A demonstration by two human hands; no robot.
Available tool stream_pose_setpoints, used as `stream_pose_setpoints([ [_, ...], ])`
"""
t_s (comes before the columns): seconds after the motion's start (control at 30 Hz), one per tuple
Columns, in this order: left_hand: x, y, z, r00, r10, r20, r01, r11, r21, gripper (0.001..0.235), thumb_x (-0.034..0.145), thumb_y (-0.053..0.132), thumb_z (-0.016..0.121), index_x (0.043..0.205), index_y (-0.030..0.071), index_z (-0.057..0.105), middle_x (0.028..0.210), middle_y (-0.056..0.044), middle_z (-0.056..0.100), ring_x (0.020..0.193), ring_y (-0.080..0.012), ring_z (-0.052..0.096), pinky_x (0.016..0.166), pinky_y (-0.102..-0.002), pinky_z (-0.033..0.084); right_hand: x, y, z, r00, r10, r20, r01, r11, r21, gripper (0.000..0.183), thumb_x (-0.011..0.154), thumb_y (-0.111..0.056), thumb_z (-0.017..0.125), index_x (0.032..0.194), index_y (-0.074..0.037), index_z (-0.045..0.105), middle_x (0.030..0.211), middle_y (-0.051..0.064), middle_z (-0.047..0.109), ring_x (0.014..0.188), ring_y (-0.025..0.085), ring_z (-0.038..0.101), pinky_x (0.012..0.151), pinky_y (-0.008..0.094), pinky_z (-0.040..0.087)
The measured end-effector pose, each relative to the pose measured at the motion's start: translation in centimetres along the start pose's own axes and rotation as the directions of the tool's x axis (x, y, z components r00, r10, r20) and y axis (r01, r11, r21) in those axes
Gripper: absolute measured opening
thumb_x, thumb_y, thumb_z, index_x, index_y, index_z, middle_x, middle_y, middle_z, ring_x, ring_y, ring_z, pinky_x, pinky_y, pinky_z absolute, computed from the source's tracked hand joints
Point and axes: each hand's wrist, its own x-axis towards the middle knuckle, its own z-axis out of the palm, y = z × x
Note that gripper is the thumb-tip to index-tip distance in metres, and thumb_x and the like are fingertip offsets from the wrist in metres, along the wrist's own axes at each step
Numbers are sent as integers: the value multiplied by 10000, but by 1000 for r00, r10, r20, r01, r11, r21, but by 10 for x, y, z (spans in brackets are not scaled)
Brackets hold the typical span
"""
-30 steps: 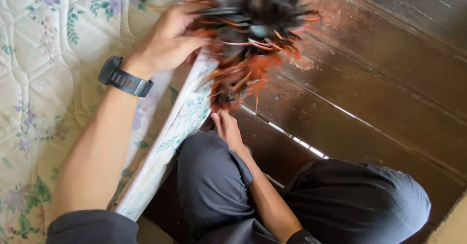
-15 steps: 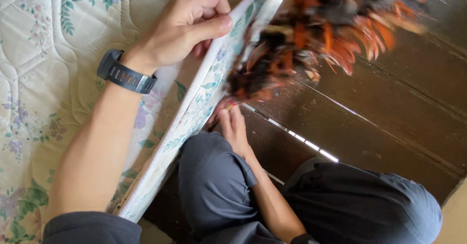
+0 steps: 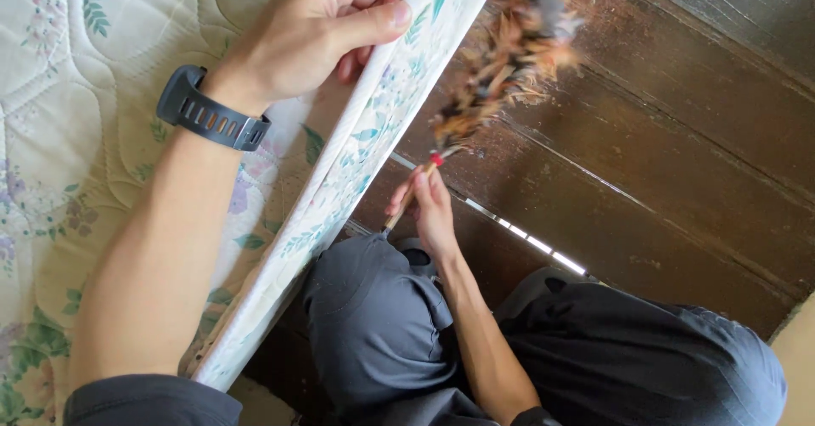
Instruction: The person dusts under a mattress and the floor with a feather duster, lifting the bedsheet with one hand while dusting with the other.
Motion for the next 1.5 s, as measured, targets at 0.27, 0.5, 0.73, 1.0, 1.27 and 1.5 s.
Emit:
stream_pose_setpoints([
  [0.27,1,-7,0,999,-49,-24,47,996,-70,127,1106,197,613,1091,74,587,855,48,606,679,-22,545,562,-200,431,-20,-23,32,922,-259,289,244,966,87,261,1142,-252,408,1044,-61,555,931,97,699,910,199,693,903,390,581],
  [0.5,0,-15,-1,998,-47,-49,49,998,33,136,1104,200,593,1123,74,639,869,53,633,661,-22,554,559,-199,442,-19,31,32,908,-10,418,51,995,-86,268,1116,-214,512,981,-6,613,975,76,709,904,154,631,848,317,523],
  [0.73,2,-12,1,999,24,-22,-24,1000,-2,165,1130,209,594,1049,65,595,824,47,590,657,-20,517,552,-204,418,-3,13,14,997,-69,-36,69,998,7,159,1129,-199,377,1096,-73,470,822,78,651,742,196,681,709,335,587],
  [1.0,1,-21,0,999,27,-24,-27,999,24,154,1119,203,596,1046,68,597,810,44,576,665,-20,515,554,-205,418,-39,-68,62,958,-202,204,198,979,39,159,1124,-201,432,1084,-60,494,826,86,680,748,191,681,730,333,591],
  [1.27,3,-38,-4,706,693,148,-586,454,671,212,1225,194,444,1175,35,576,1154,-45,676,1041,-117,657,910,-249,551,-28,-17,52,924,-199,327,313,886,-342,225,1138,-182,487,1029,-24,604,919,108,742,850,192,638,821,324,516],
  [1.5,3,-13,4,999,16,-43,-14,999,30,187,1126,233,596,1014,84,611,778,58,570,618,-11,496,525,-211,389,-14,-16,31,996,-93,5,93,992,-82,165,1109,-207,387,1052,-72,462,750,69,636,659,179,660,617,308,564],
])
